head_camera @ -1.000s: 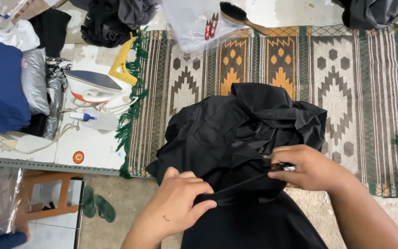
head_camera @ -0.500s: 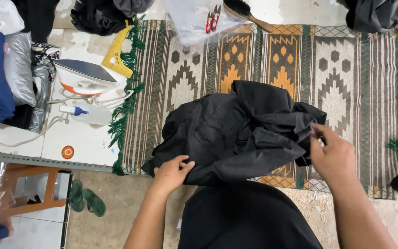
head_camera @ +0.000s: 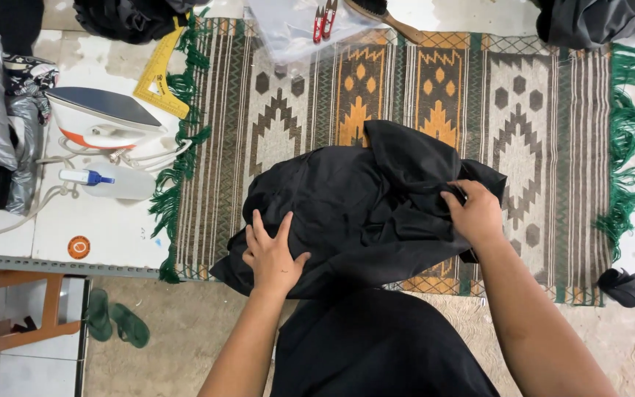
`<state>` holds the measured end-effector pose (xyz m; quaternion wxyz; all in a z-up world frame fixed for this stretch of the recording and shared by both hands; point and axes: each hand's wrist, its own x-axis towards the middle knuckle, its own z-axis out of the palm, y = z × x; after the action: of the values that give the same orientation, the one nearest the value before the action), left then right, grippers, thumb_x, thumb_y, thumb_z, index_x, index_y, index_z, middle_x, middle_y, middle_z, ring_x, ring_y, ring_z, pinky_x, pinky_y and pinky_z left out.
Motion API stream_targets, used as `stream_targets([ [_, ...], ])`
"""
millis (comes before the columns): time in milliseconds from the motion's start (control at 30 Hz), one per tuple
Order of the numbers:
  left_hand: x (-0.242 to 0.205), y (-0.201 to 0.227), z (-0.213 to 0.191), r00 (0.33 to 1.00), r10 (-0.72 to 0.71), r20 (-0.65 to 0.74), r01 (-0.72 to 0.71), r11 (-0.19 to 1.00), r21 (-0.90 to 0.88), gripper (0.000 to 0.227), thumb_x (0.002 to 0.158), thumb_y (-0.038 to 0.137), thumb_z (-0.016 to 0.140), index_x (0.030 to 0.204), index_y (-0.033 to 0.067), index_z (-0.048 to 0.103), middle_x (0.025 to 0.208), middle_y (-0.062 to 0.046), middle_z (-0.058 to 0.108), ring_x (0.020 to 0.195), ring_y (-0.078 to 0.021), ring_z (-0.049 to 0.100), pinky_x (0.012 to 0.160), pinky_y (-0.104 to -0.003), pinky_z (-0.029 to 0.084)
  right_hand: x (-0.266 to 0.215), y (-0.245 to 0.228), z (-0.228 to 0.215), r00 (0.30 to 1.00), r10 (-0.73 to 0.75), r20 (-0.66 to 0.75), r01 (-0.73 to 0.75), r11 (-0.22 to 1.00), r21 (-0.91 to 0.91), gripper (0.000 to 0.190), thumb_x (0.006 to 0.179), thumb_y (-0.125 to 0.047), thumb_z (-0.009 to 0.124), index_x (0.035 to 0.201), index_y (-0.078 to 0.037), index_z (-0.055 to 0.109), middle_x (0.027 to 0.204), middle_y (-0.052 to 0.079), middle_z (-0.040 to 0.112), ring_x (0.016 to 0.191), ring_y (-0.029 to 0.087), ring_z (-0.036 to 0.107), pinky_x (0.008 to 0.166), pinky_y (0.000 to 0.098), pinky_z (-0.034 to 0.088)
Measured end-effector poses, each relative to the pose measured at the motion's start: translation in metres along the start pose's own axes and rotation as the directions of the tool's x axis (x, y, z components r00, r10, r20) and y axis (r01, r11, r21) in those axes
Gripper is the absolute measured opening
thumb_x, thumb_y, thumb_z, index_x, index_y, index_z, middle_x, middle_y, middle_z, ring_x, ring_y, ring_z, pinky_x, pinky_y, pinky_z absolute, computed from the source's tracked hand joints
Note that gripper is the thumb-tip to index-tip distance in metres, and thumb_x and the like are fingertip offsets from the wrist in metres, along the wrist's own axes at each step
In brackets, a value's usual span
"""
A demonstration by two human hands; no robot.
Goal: Trimming loose threads from a black garment using small snips while sitting on a rug.
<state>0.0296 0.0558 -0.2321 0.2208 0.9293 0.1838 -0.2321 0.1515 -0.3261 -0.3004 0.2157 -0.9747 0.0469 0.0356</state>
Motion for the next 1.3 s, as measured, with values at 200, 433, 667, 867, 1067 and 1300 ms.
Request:
stream_targets([
  [200, 0.027, -0.03, 0.015, 0.995, -0.092, 0.033, 0.094, 0.995, -0.038, 0.113, 0.08, 0.022, 0.088, 0.166, 0.0301, 0.015, 0.156, -0.024, 0.023, 0.133, -0.0493, 0.041, 0.101, -0.057, 0.042, 0.01, 0.055, -0.03, 0.916, 0.35, -0.197, -0.295, 0.918, 0.265, 0.026, 0.112, -0.039, 0.066, 0.117, -0.015, 0.076, 0.084, 0.016, 0.071, 0.094, 0.04, 0.071, 0.075, 0.0536, 0.054],
  [433, 0.018, -0.022, 0.033, 0.984, -0.148, -0.098, 0.154, 0.986, 0.059, 0.086, 0.085, 0.044, 0.074, 0.158, 0.0321, 0.032, 0.16, -0.019, 0.015, 0.14, -0.049, 0.026, 0.109, -0.064, 0.032, -0.015, 0.06, -0.062, 0.823, 0.462, -0.332, -0.404, 0.885, 0.23, 0.038, 0.095, -0.022, 0.063, 0.13, -0.008, 0.061, 0.109, 0.011, 0.053, 0.103, 0.032, 0.054, 0.094, 0.0482, 0.042],
  [667, 0.01, 0.037, 0.047, 0.905, 0.359, 0.229, -0.342, 0.933, -0.11, 0.061, 0.092, 0.055, 0.058, 0.145, 0.0248, 0.053, 0.151, -0.002, 0.044, 0.14, -0.0285, 0.04, 0.107, -0.057, 0.034, -0.047, 0.022, -0.014, 0.944, 0.32, -0.077, -0.284, 0.911, 0.3, 0.051, 0.095, -0.018, 0.055, 0.143, -0.003, 0.055, 0.135, 0.021, 0.06, 0.126, 0.038, 0.056, 0.107, 0.0486, 0.043],
  [867, -0.004, 0.066, 0.039, 0.68, 0.257, 0.687, -0.316, 0.948, -0.041, 0.061, 0.102, 0.043, 0.055, 0.157, 0.0248, 0.039, 0.156, -0.002, 0.042, 0.144, -0.0298, 0.035, 0.115, -0.054, 0.022, -0.055, -0.053, -0.038, 0.944, 0.201, 0.26, -0.291, 0.878, 0.379, 0.064, 0.1, -0.03, 0.052, 0.161, -0.026, 0.037, 0.097, 0.007, 0.062, 0.09, 0.022, 0.063, 0.089, 0.0345, 0.049],
  [1067, 0.004, 0.055, 0.063, 0.897, 0.222, 0.381, 0.06, 0.794, -0.605, 0.059, 0.096, 0.052, 0.058, 0.148, 0.0247, 0.057, 0.143, 0.005, 0.06, 0.128, -0.0147, 0.057, 0.107, -0.037, 0.041, -0.074, -0.099, 0.014, 0.827, -0.145, 0.543, -0.138, 0.884, 0.446, 0.077, 0.099, -0.027, 0.056, 0.165, -0.024, 0.017, 0.12, 0.006, 0.062, 0.108, 0.02, 0.063, 0.096, 0.0291, 0.045],
  [1300, 0.026, 0.054, 0.046, 0.994, 0.074, -0.083, -0.109, 0.799, -0.591, 0.039, 0.093, 0.048, 0.064, 0.127, 0.0323, 0.075, 0.133, 0.012, 0.066, 0.131, -0.0113, 0.055, 0.109, -0.036, 0.037, -0.053, -0.123, 0.072, 0.833, -0.197, 0.518, -0.163, 0.806, 0.569, 0.058, 0.098, -0.029, 0.058, 0.152, -0.015, 0.044, 0.143, 0.002, 0.067, 0.134, 0.01, 0.063, 0.114, 0.0257, 0.043],
])
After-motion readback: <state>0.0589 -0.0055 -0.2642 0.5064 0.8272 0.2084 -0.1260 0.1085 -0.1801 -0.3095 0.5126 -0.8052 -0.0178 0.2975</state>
